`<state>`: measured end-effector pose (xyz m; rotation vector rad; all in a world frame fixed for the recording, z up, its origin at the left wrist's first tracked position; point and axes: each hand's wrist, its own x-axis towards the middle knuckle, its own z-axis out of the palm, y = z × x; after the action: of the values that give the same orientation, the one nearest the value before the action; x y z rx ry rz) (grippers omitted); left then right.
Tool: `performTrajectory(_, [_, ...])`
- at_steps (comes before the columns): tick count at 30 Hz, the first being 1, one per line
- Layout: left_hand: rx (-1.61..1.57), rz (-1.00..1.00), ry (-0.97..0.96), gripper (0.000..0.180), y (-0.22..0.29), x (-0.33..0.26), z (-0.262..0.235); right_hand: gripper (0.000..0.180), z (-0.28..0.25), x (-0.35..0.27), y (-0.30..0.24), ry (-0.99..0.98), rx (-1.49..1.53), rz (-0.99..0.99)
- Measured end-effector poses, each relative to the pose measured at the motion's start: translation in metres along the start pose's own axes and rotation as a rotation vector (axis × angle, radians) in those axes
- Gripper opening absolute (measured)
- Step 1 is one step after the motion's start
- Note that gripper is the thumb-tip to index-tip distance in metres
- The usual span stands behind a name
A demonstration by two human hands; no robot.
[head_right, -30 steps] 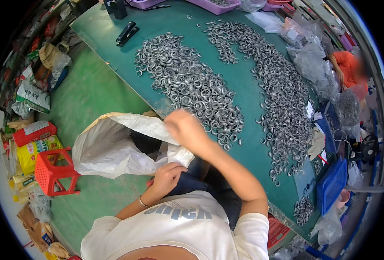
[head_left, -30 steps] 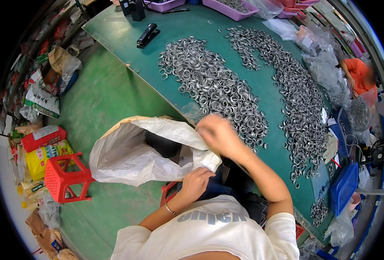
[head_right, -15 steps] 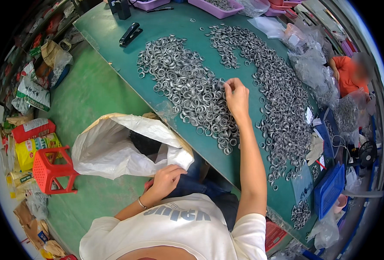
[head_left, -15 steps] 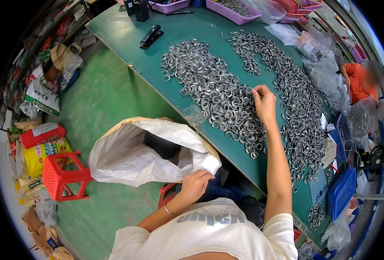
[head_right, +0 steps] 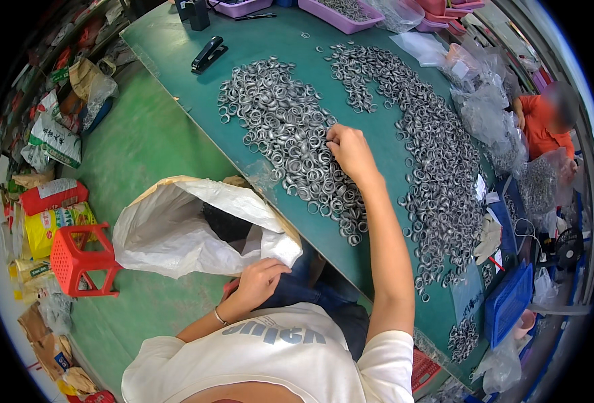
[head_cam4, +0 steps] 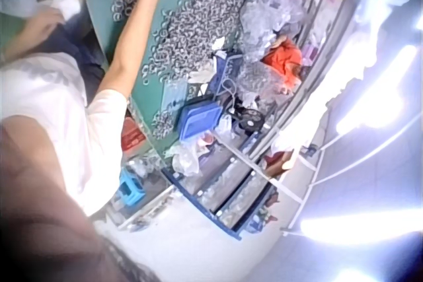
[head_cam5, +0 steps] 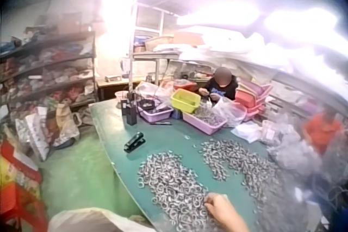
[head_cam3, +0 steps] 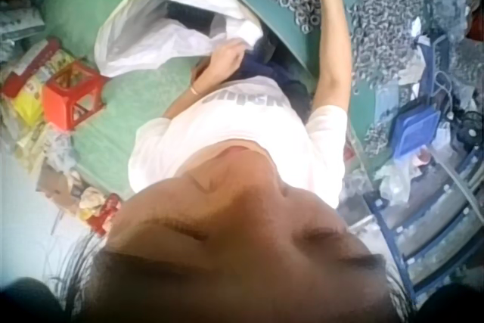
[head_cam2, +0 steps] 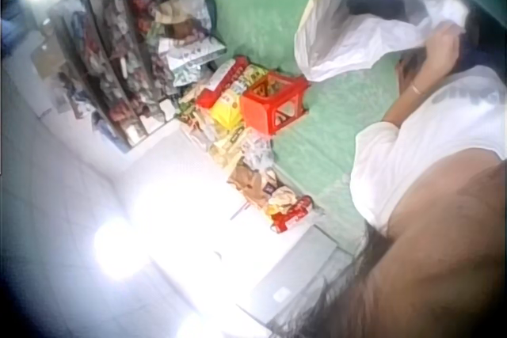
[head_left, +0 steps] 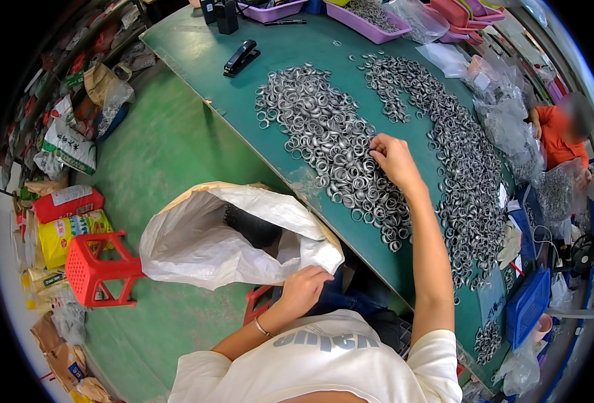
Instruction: The person picks up small metal rings from a green table by hand and drops them into a large white bag on the floor.
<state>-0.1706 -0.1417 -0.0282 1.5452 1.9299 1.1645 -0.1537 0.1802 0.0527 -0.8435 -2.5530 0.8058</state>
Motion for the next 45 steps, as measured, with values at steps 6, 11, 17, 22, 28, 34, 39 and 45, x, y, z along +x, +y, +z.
performTrajectory(6, [-0.011, 0.032, 0.012, 0.017, 0.001, 0.003, 0.000, 0.012, -0.019, -0.004, 0.001, 0.082, 0.099, 0.003])
performTrajectory(11, [-0.018, 0.025, 0.033, 0.017, -0.001, -0.001, -0.002, 0.007, -0.011, -0.044, -0.068, 0.079, 0.345, -0.042])
performTrajectory(17, [-0.007, 0.026, 0.053, 0.022, 0.002, 0.002, 0.000, 0.013, 0.087, -0.093, -0.096, -0.440, 0.327, -0.331])
performTrajectory(22, [-0.017, 0.017, 0.038, 0.022, 0.000, 0.000, -0.001, 0.014, 0.074, -0.078, -0.079, -0.145, 0.326, -0.283])
performTrajectory(28, [-0.018, 0.023, 0.047, 0.021, 0.002, 0.001, -0.002, 0.018, 0.007, -0.017, -0.027, 0.136, -0.170, -0.322])
performTrajectory(34, [-0.030, 0.000, 0.058, 0.021, 0.000, -0.002, -0.001, 0.011, -0.008, -0.001, 0.005, 0.112, 0.106, -0.228])
performTrajectory(39, [-0.018, 0.011, 0.040, 0.021, -0.001, -0.002, 0.001, 0.011, -0.019, 0.004, 0.037, 0.056, 0.482, 0.100])
performTrajectory(45, [-0.013, 0.010, 0.035, 0.021, 0.000, -0.001, 0.001, 0.016, -0.006, 0.005, 0.032, 0.032, -0.214, -0.121])
